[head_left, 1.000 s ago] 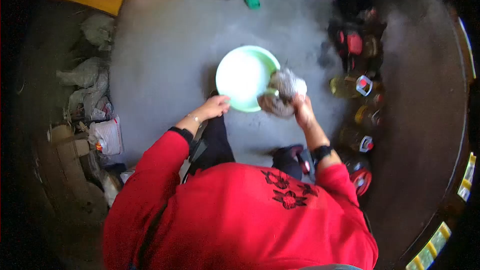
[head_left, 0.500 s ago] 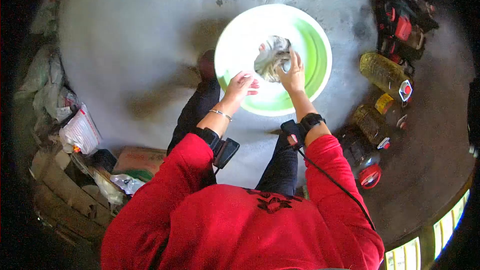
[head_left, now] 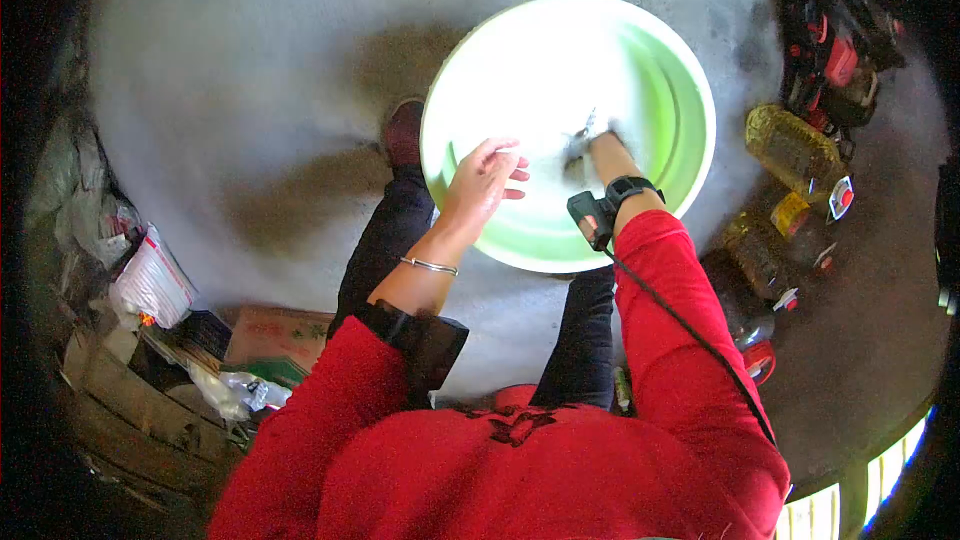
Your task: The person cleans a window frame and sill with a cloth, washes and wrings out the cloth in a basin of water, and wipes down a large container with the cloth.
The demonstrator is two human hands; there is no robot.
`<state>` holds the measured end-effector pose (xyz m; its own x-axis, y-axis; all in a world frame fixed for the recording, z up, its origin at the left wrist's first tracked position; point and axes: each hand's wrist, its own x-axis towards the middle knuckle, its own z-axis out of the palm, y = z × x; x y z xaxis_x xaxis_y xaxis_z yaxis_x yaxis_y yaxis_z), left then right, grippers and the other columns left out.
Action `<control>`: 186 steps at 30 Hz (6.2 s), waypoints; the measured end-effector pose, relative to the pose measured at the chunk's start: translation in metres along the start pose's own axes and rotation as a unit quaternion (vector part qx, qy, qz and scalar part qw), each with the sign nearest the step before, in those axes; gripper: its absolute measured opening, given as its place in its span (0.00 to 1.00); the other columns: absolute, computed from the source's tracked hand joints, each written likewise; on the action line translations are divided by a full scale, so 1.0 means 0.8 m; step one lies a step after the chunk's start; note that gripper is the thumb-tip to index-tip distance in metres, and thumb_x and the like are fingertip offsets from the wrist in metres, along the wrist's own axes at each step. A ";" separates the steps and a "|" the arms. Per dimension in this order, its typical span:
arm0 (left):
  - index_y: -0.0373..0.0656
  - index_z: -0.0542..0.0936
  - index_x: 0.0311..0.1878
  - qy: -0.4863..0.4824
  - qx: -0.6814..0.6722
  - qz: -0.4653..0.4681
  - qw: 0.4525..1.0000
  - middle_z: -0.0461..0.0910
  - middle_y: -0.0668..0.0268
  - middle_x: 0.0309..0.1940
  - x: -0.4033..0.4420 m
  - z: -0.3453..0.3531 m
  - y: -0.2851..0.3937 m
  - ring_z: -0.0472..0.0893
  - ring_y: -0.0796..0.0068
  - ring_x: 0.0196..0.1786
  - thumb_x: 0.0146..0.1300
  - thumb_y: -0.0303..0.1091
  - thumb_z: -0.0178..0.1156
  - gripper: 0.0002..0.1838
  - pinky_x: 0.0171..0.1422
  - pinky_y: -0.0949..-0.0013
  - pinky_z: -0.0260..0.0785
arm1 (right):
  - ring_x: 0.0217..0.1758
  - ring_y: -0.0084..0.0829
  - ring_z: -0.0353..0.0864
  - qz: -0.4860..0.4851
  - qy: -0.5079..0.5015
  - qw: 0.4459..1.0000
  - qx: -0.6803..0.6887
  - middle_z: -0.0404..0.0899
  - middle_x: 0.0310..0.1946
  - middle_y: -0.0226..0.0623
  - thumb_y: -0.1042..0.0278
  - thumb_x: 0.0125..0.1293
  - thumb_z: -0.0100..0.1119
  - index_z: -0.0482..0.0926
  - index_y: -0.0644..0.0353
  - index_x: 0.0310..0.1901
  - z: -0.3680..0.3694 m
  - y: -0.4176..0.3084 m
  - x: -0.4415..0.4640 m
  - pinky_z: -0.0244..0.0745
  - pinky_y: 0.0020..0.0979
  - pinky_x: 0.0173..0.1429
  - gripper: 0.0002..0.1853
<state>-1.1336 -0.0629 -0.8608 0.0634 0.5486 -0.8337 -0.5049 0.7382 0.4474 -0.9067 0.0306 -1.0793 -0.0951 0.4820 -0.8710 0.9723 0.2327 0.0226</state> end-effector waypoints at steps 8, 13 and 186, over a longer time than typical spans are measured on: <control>0.42 0.45 0.66 0.074 -0.022 -0.079 0.994 0.62 0.54 0.60 0.009 0.034 0.001 0.70 0.58 0.57 0.60 0.56 0.53 0.42 0.45 0.55 0.74 | 0.36 0.48 0.80 -0.131 0.160 0.944 0.258 0.80 0.30 0.49 0.50 0.47 0.65 0.74 0.57 0.41 -0.138 -0.078 -0.266 0.76 0.42 0.39 0.24; 0.39 0.71 0.55 -0.076 -0.192 0.091 0.974 0.73 0.64 0.51 -0.036 0.056 0.052 0.74 0.74 0.51 0.65 0.52 0.50 0.26 0.58 0.71 0.64 | 0.29 0.46 0.80 -0.188 0.046 0.932 0.308 0.77 0.24 0.51 0.59 0.49 0.65 0.76 0.63 0.41 -0.195 -0.119 -0.365 0.73 0.39 0.35 0.20; 0.30 0.74 0.45 0.043 0.016 0.226 0.973 0.76 0.58 0.44 -0.014 0.050 0.029 0.77 0.68 0.45 0.59 0.33 0.51 0.16 0.49 0.66 0.71 | 0.38 0.47 0.77 0.043 0.184 0.686 0.703 0.78 0.32 0.56 0.50 0.69 0.39 0.76 0.70 0.39 -0.125 -0.113 -0.320 0.68 0.39 0.47 0.27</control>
<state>-1.1116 -0.0363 -0.8286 -0.2307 0.7863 -0.5732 -0.4374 0.4425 0.7829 -0.9913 -0.0290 -0.8094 0.1785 0.6833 -0.7080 0.1973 -0.7298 -0.6545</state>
